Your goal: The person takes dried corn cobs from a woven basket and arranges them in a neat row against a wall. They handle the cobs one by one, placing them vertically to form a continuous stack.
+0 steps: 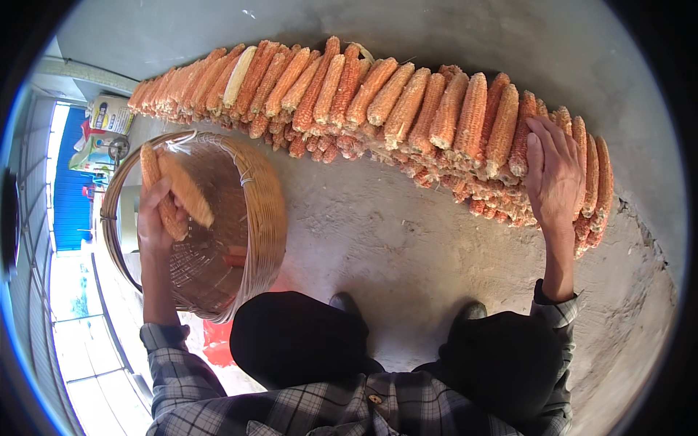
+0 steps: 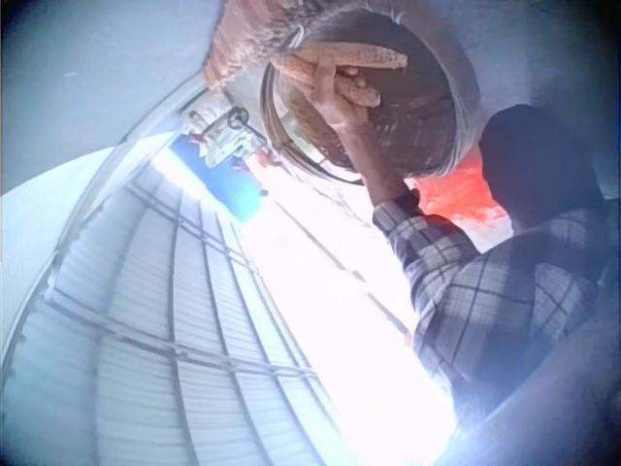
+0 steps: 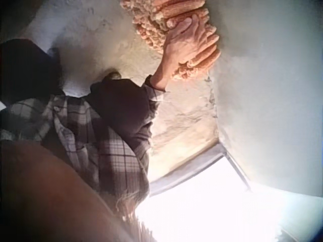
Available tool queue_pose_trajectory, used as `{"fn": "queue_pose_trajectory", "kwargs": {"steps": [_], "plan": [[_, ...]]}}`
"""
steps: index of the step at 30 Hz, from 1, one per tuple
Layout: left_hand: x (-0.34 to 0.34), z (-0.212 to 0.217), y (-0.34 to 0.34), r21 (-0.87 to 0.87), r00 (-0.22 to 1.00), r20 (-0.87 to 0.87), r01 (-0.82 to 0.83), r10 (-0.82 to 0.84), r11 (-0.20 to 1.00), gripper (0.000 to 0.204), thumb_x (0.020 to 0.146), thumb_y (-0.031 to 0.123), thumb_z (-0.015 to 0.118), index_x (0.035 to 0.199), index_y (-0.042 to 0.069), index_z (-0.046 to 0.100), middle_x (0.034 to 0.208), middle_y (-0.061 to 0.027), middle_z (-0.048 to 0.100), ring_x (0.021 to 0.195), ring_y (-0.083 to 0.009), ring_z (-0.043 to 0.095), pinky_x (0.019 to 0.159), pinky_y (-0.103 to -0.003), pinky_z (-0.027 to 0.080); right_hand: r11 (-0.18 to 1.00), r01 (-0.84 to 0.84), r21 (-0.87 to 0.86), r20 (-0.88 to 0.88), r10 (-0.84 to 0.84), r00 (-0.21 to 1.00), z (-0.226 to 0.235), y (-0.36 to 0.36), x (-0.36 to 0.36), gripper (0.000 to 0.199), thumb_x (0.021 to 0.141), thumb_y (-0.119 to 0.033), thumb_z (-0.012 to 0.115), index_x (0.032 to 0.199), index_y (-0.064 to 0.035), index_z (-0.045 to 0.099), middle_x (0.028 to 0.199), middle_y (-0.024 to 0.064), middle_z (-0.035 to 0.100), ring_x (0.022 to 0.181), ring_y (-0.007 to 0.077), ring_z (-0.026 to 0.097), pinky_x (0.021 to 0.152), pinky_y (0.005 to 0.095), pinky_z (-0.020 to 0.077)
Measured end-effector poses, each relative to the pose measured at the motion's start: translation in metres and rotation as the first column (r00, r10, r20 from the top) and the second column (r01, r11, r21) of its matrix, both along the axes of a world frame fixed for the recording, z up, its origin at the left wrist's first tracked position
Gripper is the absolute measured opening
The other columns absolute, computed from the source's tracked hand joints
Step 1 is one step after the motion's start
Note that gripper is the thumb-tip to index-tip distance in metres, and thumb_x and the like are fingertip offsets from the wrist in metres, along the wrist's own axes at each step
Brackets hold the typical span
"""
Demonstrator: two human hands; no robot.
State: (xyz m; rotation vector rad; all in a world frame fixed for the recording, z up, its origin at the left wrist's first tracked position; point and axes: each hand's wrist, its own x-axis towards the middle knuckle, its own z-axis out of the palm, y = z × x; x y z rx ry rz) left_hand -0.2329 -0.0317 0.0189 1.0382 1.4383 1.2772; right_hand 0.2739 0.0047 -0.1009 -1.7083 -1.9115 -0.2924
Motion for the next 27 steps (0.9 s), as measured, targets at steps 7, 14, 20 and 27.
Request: {"fn": "queue_pose_trajectory", "kwargs": {"steps": [7, 14, 20, 27], "plan": [[0.021, -0.002, 0.087, 0.105, 0.974, 0.078, -0.222, 0.215, 0.969, 0.033, 0.085, 0.006, 0.061, 0.113, 0.0, 0.045, 0.095, -0.014, 0.06, 0.074, -0.0216, 0.064, 0.046, -0.027, 0.048, 1.0, -0.022, 0.015, 0.001, 0.022, 1.0, -0.003, -0.001, -0.005, 0.027, 0.094, -0.019, 0.048, 0.11, -0.0041, 0.064, 0.116, 0.0082, 0.062, 0.106, 0.0276, 0.057, 0.094, 0.037, 0.0419], [0.041, -0.054, 0.187, 0.177, 0.884, 0.05, -0.466, 0.465, 0.867, 0.041, 0.077, -0.005, 0.062, 0.114, -0.008, 0.043, 0.102, -0.02, 0.056, 0.081, -0.0287, 0.065, 0.051, -0.035, 0.057, 0.999, 0.003, 0.047, 0.06, -0.006, 0.998, 0.003, -0.002, 0.005, 0.026, 0.093, -0.018, 0.049, 0.109, -0.0038, 0.064, 0.116, 0.0083, 0.062, 0.106, 0.0271, 0.057, 0.094, 0.0373, 0.0419], [0.036, -0.078, 0.202, 0.21, 0.491, -0.771, -0.407, 0.406, 0.889, 0.051, 0.071, 0.009, 0.063, 0.12, 0.0, 0.052, 0.113, -0.0209, 0.06, 0.094, -0.0328, 0.064, 0.075, -0.039, 0.055, 1.0, -0.009, 0.019, 0.04, 0.008, 0.999, 0.002, -0.001, 0.0, 0.025, 0.093, -0.016, 0.049, 0.109, -0.0032, 0.064, 0.115, 0.0085, 0.062, 0.107, 0.0273, 0.057, 0.094, 0.0373, 0.0418], [0.041, -0.081, 0.207, 0.001, 0.103, -0.994, -0.414, 0.048, 0.91, 0.062, 0.07, 0.028, 0.063, 0.129, 0.009, 0.054, 0.115, -0.0174, 0.062, 0.113, -0.0289, 0.057, 0.091, -0.04, 0.047, 0.999, -0.004, 0.04, 0.052, 0.002, 0.999, 0.005, -0.002, 0.0, 0.025, 0.093, -0.015, 0.049, 0.109, -0.0031, 0.064, 0.114, 0.0083, 0.063, 0.105, 0.027, 0.058, 0.094, 0.0373, 0.0421]]}}
